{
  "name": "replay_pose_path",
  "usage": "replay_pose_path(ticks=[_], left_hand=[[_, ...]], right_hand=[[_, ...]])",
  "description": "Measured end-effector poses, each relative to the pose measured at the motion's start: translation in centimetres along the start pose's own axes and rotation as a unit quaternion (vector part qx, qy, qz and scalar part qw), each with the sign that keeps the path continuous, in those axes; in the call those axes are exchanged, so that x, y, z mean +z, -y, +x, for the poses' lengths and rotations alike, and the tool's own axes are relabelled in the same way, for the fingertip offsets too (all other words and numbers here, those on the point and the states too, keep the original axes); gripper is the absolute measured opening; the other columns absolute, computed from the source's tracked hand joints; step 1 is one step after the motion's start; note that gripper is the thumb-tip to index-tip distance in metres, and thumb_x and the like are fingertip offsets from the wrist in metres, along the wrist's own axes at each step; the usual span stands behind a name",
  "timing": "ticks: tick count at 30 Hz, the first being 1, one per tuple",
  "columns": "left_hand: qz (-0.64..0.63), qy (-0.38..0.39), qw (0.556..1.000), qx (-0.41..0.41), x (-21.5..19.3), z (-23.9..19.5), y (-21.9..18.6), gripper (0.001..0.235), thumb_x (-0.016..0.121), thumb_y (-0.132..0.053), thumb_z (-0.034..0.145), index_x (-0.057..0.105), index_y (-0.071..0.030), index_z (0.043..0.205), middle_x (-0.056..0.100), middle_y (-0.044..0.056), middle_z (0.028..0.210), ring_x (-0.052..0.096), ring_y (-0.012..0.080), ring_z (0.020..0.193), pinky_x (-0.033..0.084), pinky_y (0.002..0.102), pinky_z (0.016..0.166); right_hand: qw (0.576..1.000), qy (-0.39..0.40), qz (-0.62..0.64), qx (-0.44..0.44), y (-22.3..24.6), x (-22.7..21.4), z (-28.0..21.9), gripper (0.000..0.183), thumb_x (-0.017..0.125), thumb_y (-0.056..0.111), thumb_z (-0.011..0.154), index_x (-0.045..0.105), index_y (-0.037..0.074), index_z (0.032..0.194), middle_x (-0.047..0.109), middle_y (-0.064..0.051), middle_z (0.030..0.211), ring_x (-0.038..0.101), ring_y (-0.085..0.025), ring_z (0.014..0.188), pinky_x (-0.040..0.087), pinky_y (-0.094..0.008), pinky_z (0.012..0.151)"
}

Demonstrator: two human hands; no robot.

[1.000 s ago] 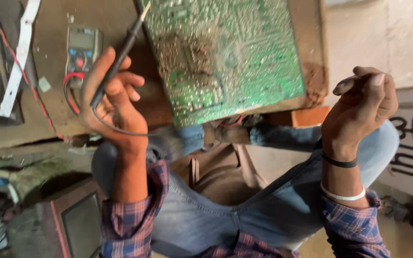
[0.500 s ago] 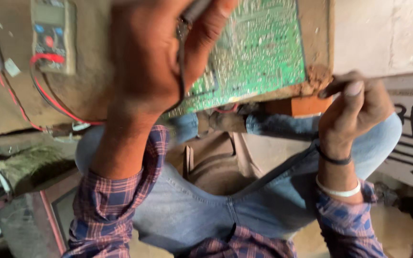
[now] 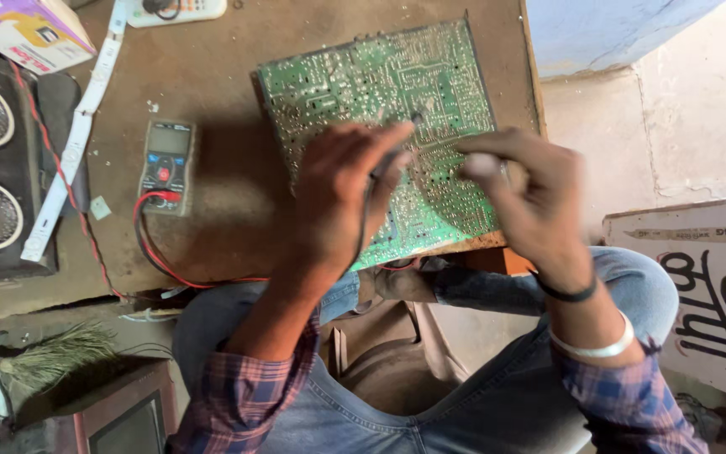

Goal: The person sits cross-legged and uses a black probe tool to scrape and clean the surface of a green circuit board. They repeatedly rub the tool across the board's traces and pads, occasionally repositioning the board on the table.

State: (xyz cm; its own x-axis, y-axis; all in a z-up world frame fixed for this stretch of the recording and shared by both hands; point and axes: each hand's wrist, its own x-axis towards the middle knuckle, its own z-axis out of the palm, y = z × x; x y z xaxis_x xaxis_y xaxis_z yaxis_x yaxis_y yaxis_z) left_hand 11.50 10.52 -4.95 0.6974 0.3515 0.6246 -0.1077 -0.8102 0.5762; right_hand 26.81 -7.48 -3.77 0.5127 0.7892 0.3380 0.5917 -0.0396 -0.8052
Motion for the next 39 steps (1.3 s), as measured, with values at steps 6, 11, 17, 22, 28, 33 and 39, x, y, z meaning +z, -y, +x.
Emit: replay_pose_path(ticks=[6,11,17,22,28,33,39], left_hand=[[-0.039,-0.009,0.997,-0.073,0.8,-0.9,0.8,0.025,0.070,-0.010,0.099,0.068,-0.004,0.123,0.072,0.014,0.108,0.066,0.0328,0.102,0.052,0.043,0.093],[-0.106,-0.027,0.990,-0.088,0.2,-1.6,0.9,0.027,0.073,-0.009,0.097,0.069,-0.005,0.123,0.072,0.012,0.107,0.069,0.0294,0.100,0.055,0.040,0.092],[-0.101,0.004,0.995,-0.011,0.6,-1.4,0.7,0.053,0.084,-0.013,0.090,0.057,-0.003,0.134,0.071,0.010,0.112,0.065,0.0282,0.110,0.051,0.041,0.099],[-0.066,-0.139,0.982,-0.110,-1.4,-1.4,3.4,0.073,0.078,-0.021,0.097,0.038,-0.003,0.155,0.060,0.015,0.141,0.058,0.0269,0.136,0.041,0.045,0.121],[0.013,0.042,0.958,-0.284,-4.6,0.6,8.3,0.039,0.053,-0.031,0.107,0.065,-0.003,0.132,0.069,0.017,0.121,0.070,0.0315,0.114,0.047,0.042,0.105],[-0.453,-0.056,0.805,-0.379,-1.8,1.6,8.9,0.053,0.081,-0.027,0.080,0.066,0.000,0.124,0.073,0.009,0.109,0.069,0.0210,0.098,0.055,0.040,0.090],[-0.411,-0.096,0.885,-0.195,-2.8,0.9,6.4,0.052,0.082,-0.027,0.089,0.062,-0.002,0.130,0.072,0.003,0.112,0.066,0.0133,0.103,0.055,0.030,0.095]], right_hand=[[0.988,-0.005,0.136,0.069,-1.5,5.8,2.2,0.017,0.067,0.011,0.105,0.066,0.000,0.116,0.070,-0.004,0.097,0.063,-0.009,0.087,0.055,-0.026,0.079],[0.978,-0.025,0.197,0.058,-2.1,6.1,0.7,0.042,0.063,0.007,0.100,0.053,0.002,0.140,0.066,-0.003,0.096,0.062,-0.009,0.089,0.053,-0.026,0.081],[0.988,-0.008,-0.123,-0.092,-1.6,6.8,1.1,0.043,0.074,0.004,0.078,0.061,0.000,0.119,0.064,-0.016,0.090,0.062,-0.028,0.081,0.051,-0.038,0.073],[0.999,-0.032,0.036,-0.025,-1.7,6.0,0.6,0.021,0.057,0.026,0.107,0.059,0.005,0.104,0.074,-0.010,0.096,0.068,-0.019,0.078,0.054,-0.033,0.073],[0.989,-0.024,0.035,-0.141,-0.2,5.5,0.4,0.059,0.033,0.049,0.119,0.049,-0.007,0.131,0.070,-0.018,0.111,0.064,-0.025,0.095,0.050,-0.035,0.086],[0.991,-0.016,-0.021,-0.131,-1.2,5.7,0.1,0.081,0.024,0.064,0.111,0.056,-0.004,0.141,0.075,-0.014,0.114,0.063,-0.024,0.094,0.050,-0.036,0.089],[0.957,-0.152,0.205,-0.138,-4.0,5.3,-0.4,0.084,0.034,0.070,0.108,0.060,-0.003,0.140,0.066,-0.014,0.112,0.064,-0.021,0.097,0.051,-0.032,0.084]])
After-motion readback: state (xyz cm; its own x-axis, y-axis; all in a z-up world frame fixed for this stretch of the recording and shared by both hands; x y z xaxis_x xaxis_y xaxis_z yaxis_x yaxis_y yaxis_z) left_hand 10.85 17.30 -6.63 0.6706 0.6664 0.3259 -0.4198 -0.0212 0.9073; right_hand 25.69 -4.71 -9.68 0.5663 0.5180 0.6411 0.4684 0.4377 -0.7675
